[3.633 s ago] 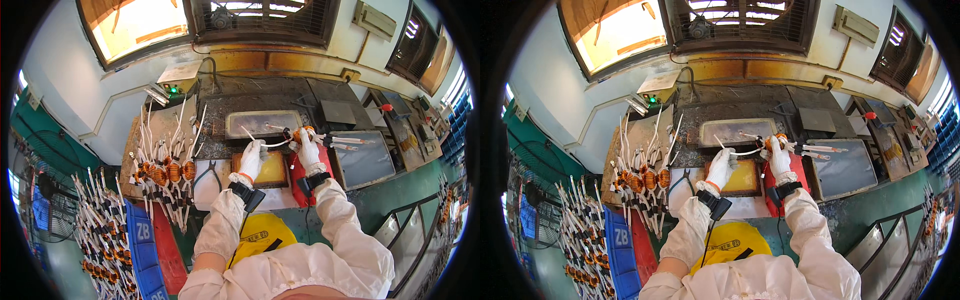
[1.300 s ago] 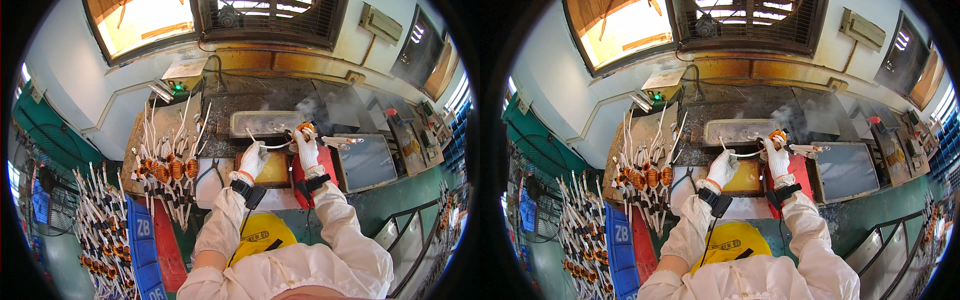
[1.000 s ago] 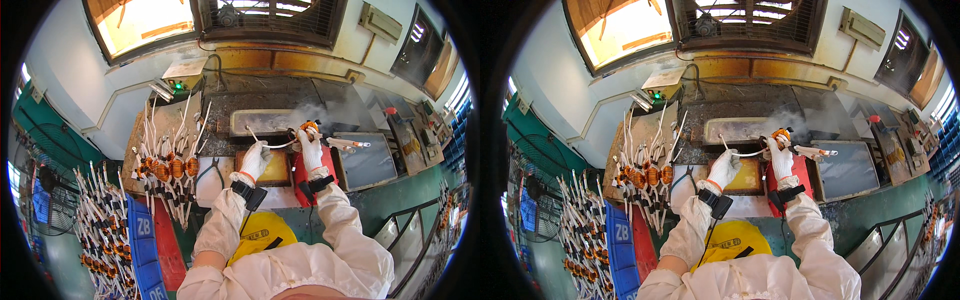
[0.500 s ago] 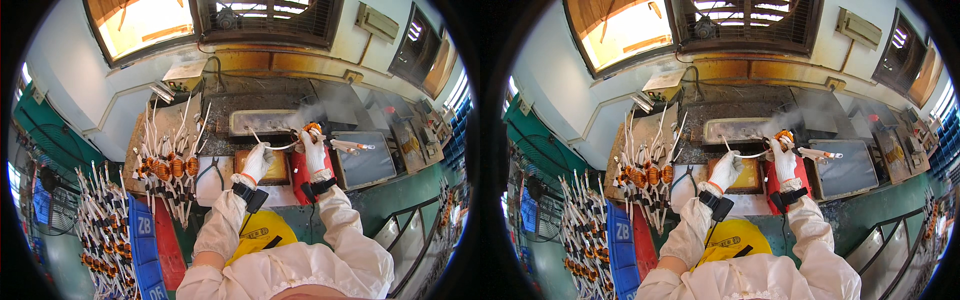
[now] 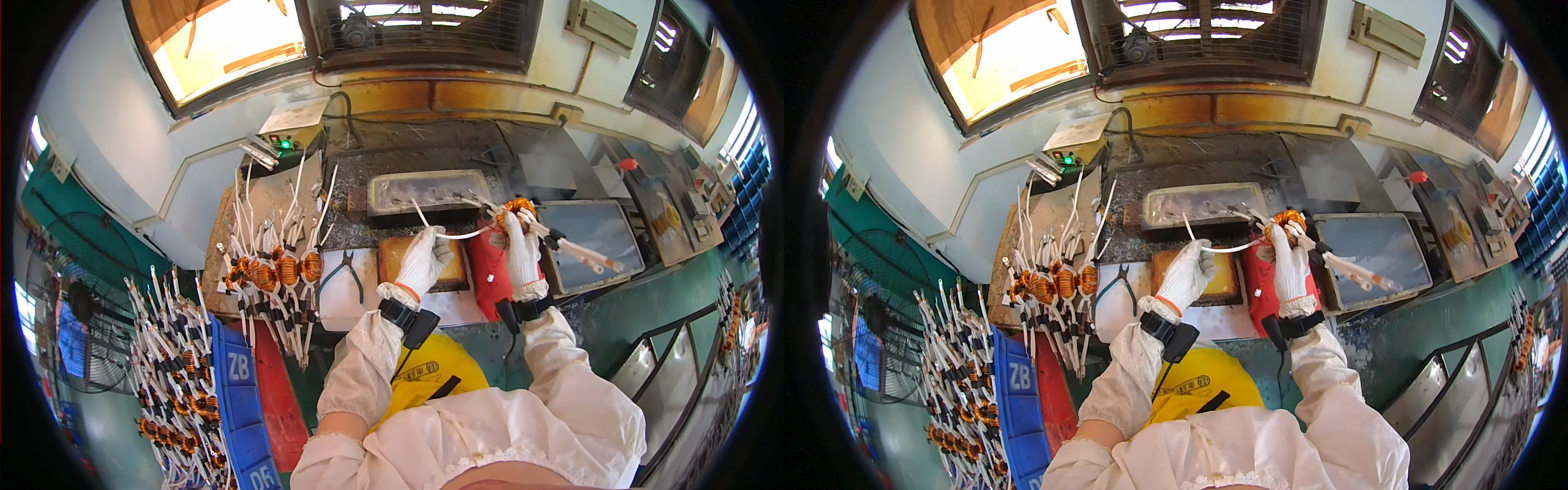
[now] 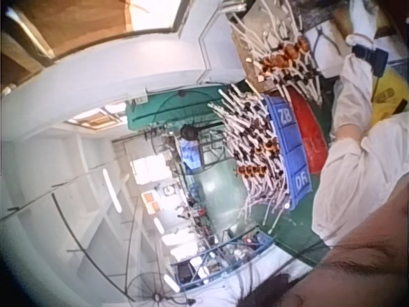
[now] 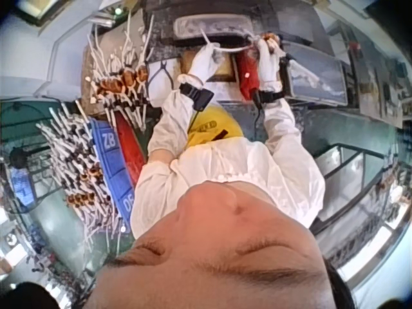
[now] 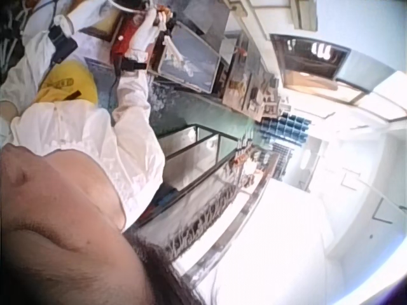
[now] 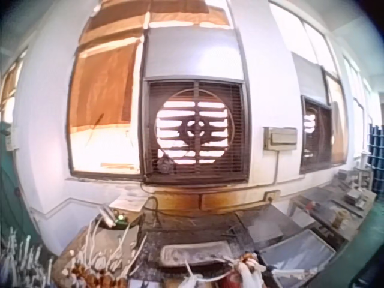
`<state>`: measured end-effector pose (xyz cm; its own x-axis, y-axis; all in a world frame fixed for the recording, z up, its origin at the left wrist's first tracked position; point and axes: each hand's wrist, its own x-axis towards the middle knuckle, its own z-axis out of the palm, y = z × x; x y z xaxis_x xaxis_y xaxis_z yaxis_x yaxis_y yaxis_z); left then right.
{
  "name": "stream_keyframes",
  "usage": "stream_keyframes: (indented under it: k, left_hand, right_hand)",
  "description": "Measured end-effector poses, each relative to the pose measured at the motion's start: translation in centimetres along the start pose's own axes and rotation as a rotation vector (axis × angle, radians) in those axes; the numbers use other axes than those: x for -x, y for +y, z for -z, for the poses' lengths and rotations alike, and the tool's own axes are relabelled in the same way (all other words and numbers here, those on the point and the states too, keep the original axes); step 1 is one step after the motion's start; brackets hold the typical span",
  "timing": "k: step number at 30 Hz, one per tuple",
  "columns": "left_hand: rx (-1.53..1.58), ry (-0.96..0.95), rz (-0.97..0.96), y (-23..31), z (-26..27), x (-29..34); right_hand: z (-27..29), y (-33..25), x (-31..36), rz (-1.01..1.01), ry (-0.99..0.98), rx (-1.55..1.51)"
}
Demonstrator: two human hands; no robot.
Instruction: Tinning the ends of copper coils by dipping them into a solder pot.
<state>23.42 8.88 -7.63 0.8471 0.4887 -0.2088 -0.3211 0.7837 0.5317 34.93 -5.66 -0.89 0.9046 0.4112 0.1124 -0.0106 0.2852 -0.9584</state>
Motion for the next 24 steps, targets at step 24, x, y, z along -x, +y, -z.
stream_keyframes:
  k: [24]
  left_hand:
    - [-0.018, -0.378, 0.374, -10.0, -7.2, 8.7]
  right_hand:
    - [4.0, -3.4, 10.5, -0.694, -0.199, -2.018]
